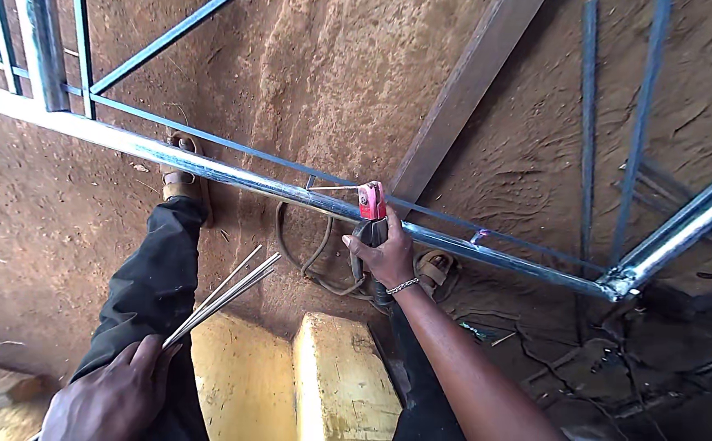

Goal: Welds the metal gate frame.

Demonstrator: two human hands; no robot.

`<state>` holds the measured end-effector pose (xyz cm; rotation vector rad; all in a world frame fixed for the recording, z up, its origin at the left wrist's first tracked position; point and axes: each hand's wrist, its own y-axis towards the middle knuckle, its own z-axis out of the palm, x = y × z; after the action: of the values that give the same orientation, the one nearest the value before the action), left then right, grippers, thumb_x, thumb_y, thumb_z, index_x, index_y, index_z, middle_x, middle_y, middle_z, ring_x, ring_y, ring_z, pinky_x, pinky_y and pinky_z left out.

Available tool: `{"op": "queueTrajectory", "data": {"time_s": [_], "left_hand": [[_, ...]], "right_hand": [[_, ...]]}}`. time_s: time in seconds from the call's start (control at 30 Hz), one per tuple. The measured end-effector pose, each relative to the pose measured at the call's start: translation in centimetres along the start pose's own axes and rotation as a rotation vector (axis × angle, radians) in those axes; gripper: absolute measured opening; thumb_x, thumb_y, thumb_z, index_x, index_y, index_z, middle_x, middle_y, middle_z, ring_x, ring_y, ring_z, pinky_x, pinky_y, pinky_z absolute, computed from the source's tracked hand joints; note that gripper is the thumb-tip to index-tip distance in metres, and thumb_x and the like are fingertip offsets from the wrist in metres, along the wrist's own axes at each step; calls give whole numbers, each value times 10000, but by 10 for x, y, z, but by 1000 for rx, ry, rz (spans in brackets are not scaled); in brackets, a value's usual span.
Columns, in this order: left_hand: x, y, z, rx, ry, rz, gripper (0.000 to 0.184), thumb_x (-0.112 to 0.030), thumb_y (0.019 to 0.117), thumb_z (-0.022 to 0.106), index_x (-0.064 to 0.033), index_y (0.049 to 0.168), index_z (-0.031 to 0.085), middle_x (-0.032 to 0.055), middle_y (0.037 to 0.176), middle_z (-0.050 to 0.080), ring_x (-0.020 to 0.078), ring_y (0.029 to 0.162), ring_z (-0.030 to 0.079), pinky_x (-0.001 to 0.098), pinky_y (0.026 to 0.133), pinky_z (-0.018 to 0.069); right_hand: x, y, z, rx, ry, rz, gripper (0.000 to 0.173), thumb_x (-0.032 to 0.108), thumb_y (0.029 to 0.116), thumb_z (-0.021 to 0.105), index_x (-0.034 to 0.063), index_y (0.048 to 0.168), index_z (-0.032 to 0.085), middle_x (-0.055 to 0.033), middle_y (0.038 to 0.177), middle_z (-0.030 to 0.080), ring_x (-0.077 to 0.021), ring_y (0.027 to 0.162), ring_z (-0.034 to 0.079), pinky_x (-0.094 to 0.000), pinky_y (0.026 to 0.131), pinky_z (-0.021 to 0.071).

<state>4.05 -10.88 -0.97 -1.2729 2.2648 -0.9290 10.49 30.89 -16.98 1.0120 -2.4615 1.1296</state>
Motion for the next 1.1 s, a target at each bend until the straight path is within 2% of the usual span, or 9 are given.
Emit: {"op": "queueTrajectory", "data": {"time_s": [0.07,0.17,0.23,0.3,0.43,0.53,0.6,0.7,1.1], "left_hand": [[2,2,2,47,-21,-32,431,-470,1080,381,-174,1080,694,90,855,717,333,652,702,540,489,502],[-3,0,-2,131,2,-154,446,-531,1083,373,-230,1111,700,49,887,725,295,767,721,531,631,538],[-2,1,-8,74,-9,-58,448,-500,1083,368,-165,1064,664,90,833,701,326,641,695,530,493,514],[0,-2,-7,22,-25,1,423,-444,1070,394,-124,1095,670,124,843,701,352,597,677,535,447,496],[1,-4,-2,-2,-23,15,403,-399,1062,397,-125,1112,688,121,860,705,347,614,684,526,459,504],[0,-3,-4,1,-33,7,442,-442,1082,379,-120,1092,682,124,838,703,345,606,683,527,453,502],[-2,-2,-7,27,-30,-10,436,-438,1076,390,-105,1079,671,143,819,694,361,600,681,536,452,501],[4,-5,1,-12,-38,5,416,-431,1066,405,-121,1099,680,128,819,691,347,596,676,527,448,496],[6,-5,3,-21,-73,-3,404,-439,1063,414,-137,1096,681,121,842,705,340,591,679,527,436,490]], "right_hand": [[0,3,0,5,-1,17,1010,651,713,796,79,1488,494,-170,1095,734,-301,967,727,-556,835,575],[3,4,-3,28,0,45,955,611,714,816,129,1479,509,-139,1059,746,-284,932,738,-563,807,589],[4,4,-5,59,12,61,993,595,722,834,108,1509,475,-186,1102,732,-339,986,725,-607,845,569],[2,2,-3,56,0,60,1029,610,715,828,81,1519,466,-204,1108,728,-356,995,719,-608,858,562],[1,4,0,18,-11,10,980,589,720,836,70,1483,505,-197,1085,737,-351,980,728,-606,846,569],[-1,5,3,40,7,23,1028,637,713,819,90,1513,476,-182,1168,720,-324,1041,715,-584,894,563],[3,5,1,54,-6,49,1014,617,712,826,110,1515,470,-185,1059,738,-337,933,732,-599,804,576],[5,5,0,60,-3,58,984,600,719,828,130,1511,478,-163,1002,746,-315,875,739,-579,756,587],[7,6,-3,60,-46,19,967,630,727,806,112,1484,500,-163,1004,741,-320,880,731,-580,761,577]]}}
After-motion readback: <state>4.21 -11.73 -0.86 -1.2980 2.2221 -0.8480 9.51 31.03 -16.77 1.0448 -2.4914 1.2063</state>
